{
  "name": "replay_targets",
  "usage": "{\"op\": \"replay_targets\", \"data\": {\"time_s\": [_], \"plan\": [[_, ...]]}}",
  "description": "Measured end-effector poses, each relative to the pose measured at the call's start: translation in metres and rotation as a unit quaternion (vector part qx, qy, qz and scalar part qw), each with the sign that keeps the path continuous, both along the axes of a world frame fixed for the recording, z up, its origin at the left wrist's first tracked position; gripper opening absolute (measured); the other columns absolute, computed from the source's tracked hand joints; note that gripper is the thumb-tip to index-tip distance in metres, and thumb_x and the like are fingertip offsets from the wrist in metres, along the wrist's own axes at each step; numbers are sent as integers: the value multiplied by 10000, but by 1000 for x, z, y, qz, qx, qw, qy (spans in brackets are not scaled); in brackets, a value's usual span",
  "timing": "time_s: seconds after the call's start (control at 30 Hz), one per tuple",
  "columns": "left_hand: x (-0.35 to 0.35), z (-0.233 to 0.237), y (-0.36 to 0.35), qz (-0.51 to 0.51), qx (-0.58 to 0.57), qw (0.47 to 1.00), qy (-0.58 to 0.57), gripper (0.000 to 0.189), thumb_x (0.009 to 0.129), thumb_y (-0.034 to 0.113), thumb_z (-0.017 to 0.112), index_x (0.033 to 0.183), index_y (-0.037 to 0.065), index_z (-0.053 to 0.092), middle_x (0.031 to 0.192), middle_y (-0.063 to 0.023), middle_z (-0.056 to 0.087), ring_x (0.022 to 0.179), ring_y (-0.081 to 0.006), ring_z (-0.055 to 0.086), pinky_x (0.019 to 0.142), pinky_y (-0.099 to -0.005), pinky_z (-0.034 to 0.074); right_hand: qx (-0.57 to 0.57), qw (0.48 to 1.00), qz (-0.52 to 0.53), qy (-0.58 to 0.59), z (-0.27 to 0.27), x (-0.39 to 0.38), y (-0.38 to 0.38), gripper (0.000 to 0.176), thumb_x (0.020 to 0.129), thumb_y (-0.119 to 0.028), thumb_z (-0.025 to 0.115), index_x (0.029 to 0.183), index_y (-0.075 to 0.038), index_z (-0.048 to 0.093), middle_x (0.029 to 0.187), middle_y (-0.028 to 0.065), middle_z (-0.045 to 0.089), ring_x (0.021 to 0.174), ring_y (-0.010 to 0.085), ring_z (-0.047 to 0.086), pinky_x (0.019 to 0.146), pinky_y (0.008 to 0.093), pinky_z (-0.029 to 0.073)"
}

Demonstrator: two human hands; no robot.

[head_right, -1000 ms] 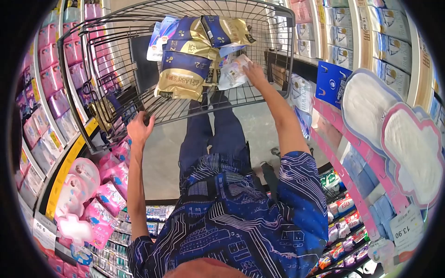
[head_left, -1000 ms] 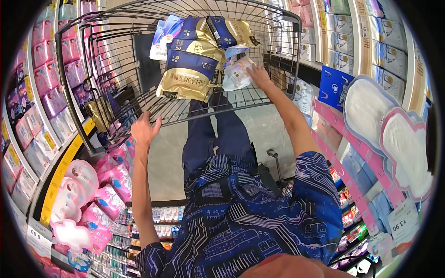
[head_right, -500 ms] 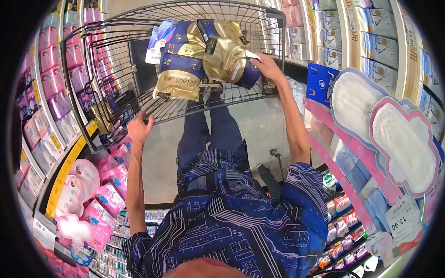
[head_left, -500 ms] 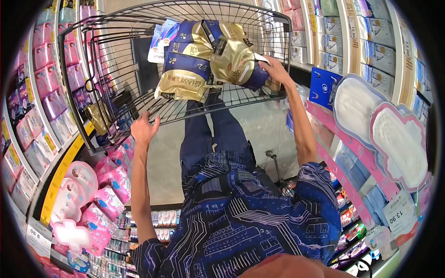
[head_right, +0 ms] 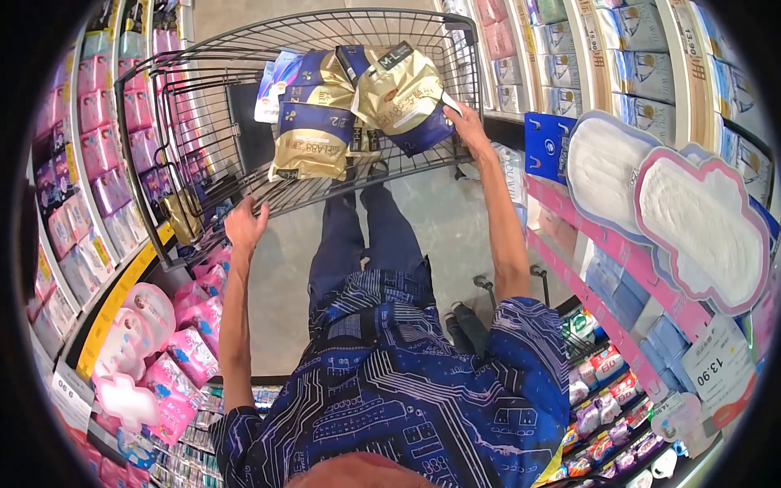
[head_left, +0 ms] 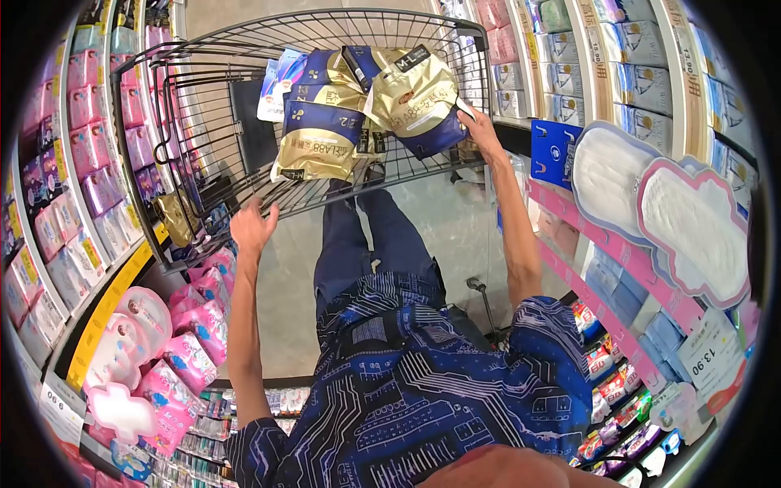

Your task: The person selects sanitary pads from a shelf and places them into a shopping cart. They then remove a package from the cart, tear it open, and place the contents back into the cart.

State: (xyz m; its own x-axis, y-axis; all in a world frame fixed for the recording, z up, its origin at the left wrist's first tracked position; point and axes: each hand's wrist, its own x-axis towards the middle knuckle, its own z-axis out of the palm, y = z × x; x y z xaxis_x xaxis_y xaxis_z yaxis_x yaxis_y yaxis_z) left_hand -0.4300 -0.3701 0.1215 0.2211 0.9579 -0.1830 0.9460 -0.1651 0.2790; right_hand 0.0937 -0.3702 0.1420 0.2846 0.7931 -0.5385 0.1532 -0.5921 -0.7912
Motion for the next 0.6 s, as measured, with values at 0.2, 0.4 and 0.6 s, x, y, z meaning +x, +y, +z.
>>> {"op": "replay_targets", "data": {"time_s": [0.2, 0.4, 0.6], "plan": [[4, 4, 0, 3, -3, 1000, -3, 388, 800, 448, 628, 849, 64, 659, 723, -149, 684, 660, -347, 668, 586, -438, 527, 57, 995, -81, 16, -5, -15, -10, 342, 948, -238, 600, 1210, -21, 628, 923, -41, 603, 827, 54, 495, 734, 219, 392], [5, 2, 3, -12, 12, 1000, 16, 443, 820, 504, 596, 835, 63, 639, 647, -186, 644, 629, -372, 654, 569, -462, 521, 91, 988, -124, -20, -45, -27, -24, 298, 938, -270, 619, 1152, -64, 646, 847, -66, 566, 744, 39, 491, 661, 200, 389], [15, 4, 13, -16, -5, 1000, 14, 504, 839, 543, 546, 846, 48, 639, 663, -177, 656, 624, -357, 661, 573, -465, 532, 98, 966, -228, 76, 0, -79, -29, 262, 948, -252, 597, 1147, -82, 610, 849, -54, 595, 715, 53, 549, 572, 244, 424]]}}
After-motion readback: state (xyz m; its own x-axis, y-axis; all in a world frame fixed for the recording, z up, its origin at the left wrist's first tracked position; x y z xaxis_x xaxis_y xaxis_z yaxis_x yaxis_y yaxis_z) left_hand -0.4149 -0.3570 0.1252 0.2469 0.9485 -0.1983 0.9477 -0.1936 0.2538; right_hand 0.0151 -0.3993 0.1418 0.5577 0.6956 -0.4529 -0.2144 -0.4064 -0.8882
